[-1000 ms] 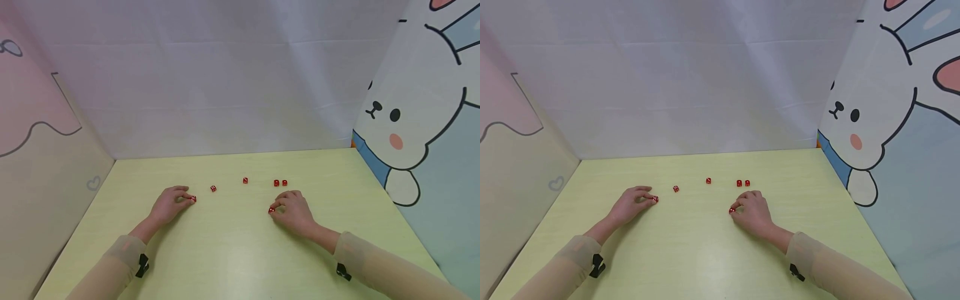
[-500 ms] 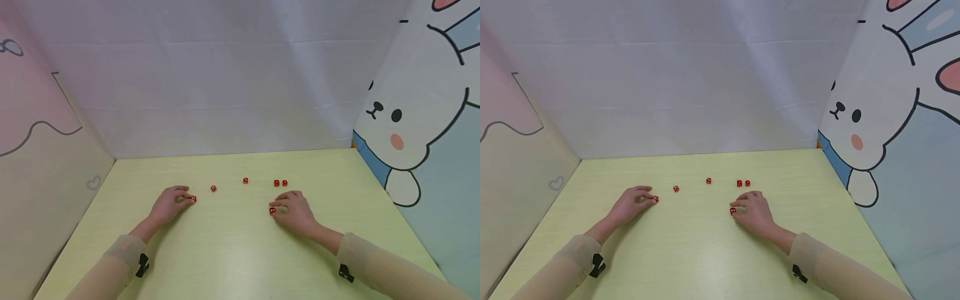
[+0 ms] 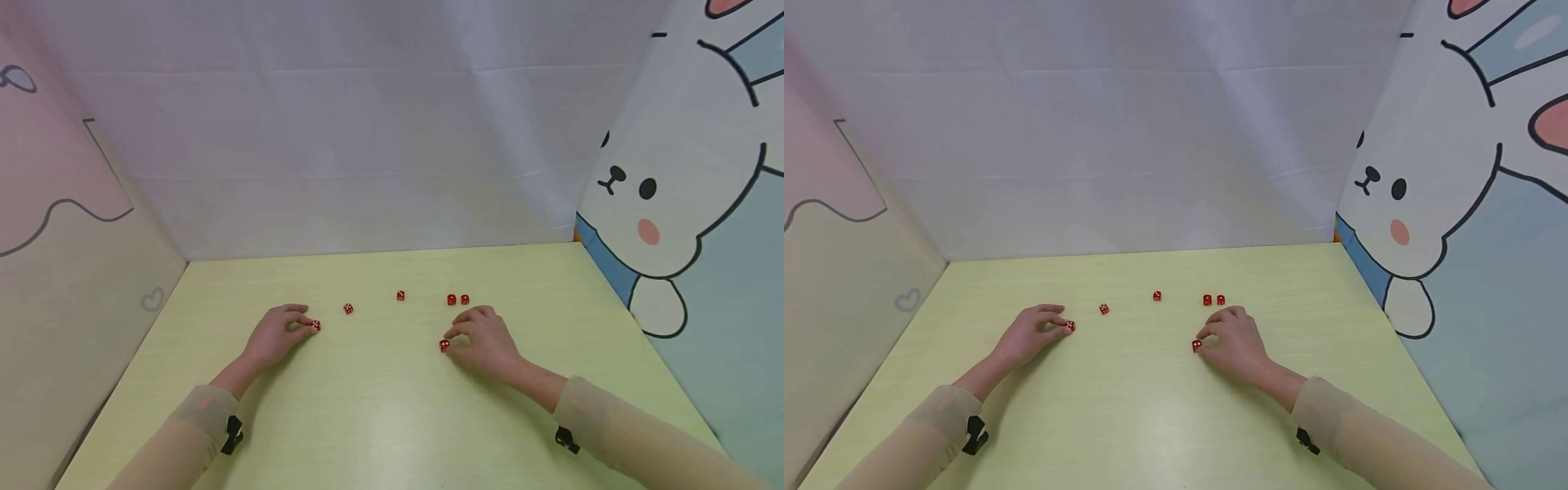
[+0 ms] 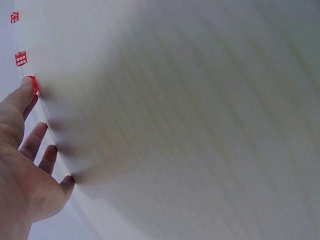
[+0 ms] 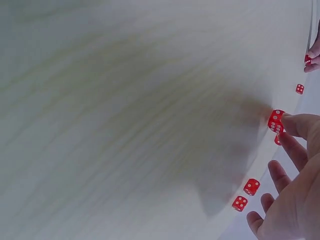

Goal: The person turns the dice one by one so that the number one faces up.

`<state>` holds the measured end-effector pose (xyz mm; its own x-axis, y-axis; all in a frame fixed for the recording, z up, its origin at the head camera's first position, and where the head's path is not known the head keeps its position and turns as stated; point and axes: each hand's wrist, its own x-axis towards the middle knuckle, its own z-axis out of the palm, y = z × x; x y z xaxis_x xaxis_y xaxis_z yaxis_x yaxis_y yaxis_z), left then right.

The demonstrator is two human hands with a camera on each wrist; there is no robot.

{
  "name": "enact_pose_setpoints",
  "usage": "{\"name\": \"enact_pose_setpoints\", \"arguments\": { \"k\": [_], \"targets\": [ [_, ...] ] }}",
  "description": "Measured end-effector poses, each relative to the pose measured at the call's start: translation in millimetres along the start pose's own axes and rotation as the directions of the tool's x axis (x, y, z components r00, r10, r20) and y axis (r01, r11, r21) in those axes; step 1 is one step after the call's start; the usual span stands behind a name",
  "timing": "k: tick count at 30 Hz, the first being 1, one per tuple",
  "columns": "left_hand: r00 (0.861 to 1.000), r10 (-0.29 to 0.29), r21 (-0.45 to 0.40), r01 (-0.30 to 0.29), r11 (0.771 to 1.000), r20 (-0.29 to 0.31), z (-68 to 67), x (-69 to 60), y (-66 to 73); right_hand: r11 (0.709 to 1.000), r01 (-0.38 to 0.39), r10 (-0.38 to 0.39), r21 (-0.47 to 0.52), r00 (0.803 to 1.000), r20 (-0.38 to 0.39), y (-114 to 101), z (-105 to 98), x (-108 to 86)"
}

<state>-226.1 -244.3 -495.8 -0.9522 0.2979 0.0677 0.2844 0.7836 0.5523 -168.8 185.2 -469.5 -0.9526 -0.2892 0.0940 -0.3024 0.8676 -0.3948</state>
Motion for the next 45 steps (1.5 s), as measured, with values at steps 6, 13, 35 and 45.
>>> {"name": "enact_pose_setpoints", "arguments": {
  "k": [6, 13, 35, 45],
  "targets": [
    [1.0, -0.002, -0.002, 0.002, 1.0, 0.003, -1.0, 0.6, 1.1, 0.999, 0.039, -0.039, -0.034, 0.999, -0.012, -2.0, -0.2, 1.9],
    [1.0, -0.016, -0.009, 0.017, 1.0, 0.007, -1.4, 1.0, 1.1, 0.997, 0.043, -0.044, -0.065, 0.999, -0.008, -3.0, -1.5, 3.3],
    [1.0, -0.008, 0.003, 0.008, 1.0, 0.01, -7.8, -1.1, 7.8, 0.994, -0.068, 0.068, 0.084, 0.998, 0.01, -2.2, -1.6, 0.0],
    [1.0, -0.008, 0.004, 0.008, 1.0, 0.005, -7.1, -0.7, 6.9, 0.973, -0.118, 0.121, 0.2, 0.993, -0.002, 3.2, 2.2, -3.9]
  ]
}}
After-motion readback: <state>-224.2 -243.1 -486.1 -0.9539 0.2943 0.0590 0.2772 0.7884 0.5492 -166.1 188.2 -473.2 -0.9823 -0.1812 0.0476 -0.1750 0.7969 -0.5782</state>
